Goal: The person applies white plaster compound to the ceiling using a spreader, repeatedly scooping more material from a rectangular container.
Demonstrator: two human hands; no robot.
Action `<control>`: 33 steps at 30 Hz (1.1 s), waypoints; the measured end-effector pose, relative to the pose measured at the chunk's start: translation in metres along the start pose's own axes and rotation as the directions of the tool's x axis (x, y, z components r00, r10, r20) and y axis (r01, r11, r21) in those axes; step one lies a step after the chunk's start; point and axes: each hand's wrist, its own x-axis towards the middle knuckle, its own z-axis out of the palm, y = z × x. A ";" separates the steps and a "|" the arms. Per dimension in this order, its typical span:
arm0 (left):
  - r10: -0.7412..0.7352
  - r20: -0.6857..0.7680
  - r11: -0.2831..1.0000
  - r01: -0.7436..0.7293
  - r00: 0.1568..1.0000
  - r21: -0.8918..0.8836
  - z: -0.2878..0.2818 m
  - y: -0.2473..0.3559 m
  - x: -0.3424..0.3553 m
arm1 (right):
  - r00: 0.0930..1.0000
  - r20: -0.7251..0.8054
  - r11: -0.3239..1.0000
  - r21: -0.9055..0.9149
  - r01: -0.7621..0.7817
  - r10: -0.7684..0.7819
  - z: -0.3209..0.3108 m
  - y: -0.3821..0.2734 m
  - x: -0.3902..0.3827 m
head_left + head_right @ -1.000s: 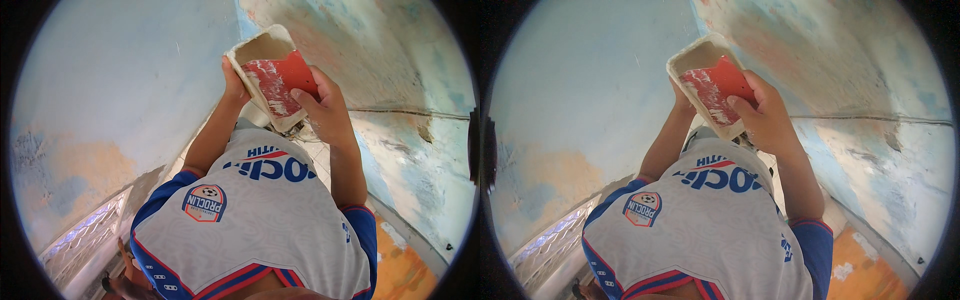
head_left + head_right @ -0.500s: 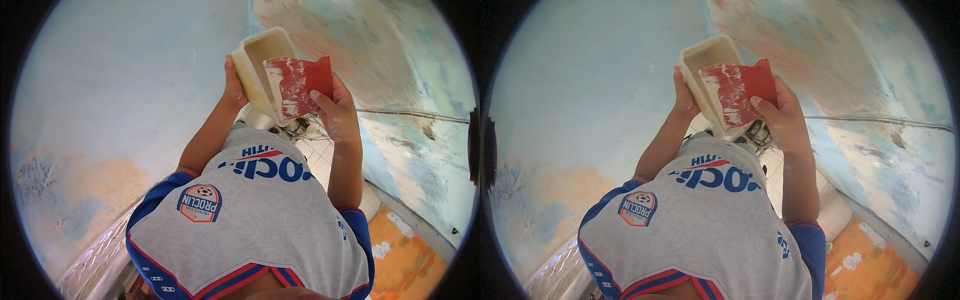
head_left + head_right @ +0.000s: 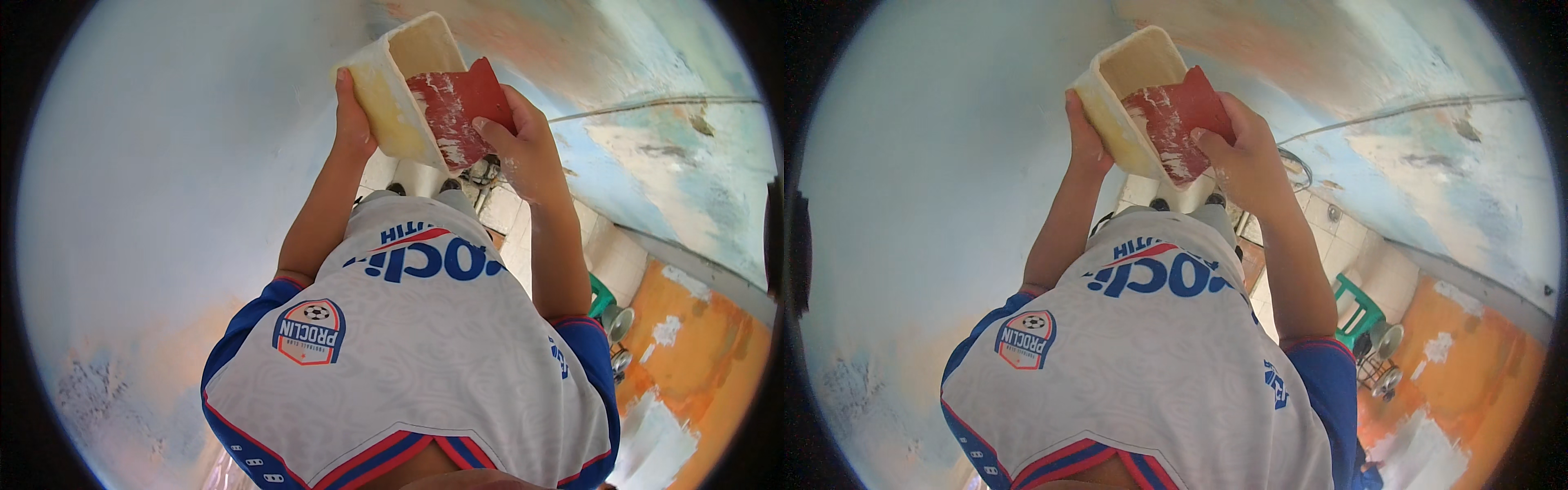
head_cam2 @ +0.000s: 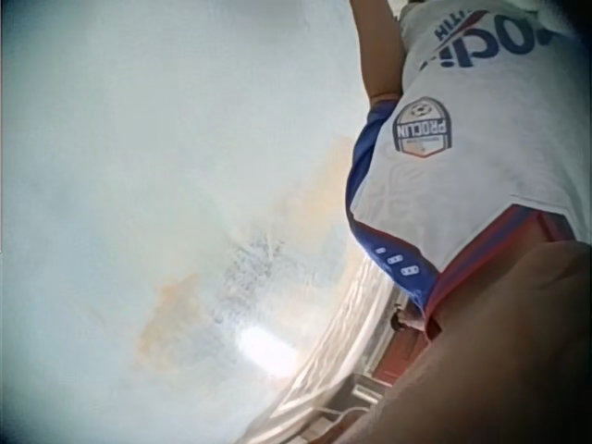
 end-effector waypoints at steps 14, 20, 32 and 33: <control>-0.298 0.041 0.954 0.299 0.954 -0.020 -0.018 -0.015 0.003 | 0.973 -0.036 0.907 0.372 -0.198 0.228 0.010 0.011 0.005; -0.182 0.074 0.982 0.185 0.981 -0.036 -0.047 -0.029 0.002 | 0.961 -0.013 0.850 0.469 -0.238 0.276 0.009 0.002 0.016; 0.305 0.043 0.900 -0.273 0.951 -0.341 -0.055 -0.014 0.006 | 0.971 -0.027 0.965 0.116 -0.235 0.239 0.006 -0.039 0.000; 0.339 0.021 0.885 -0.311 0.941 -0.347 -0.055 -0.012 0.010 | 0.970 -0.027 0.970 0.041 -0.241 0.242 0.005 -0.044 -0.003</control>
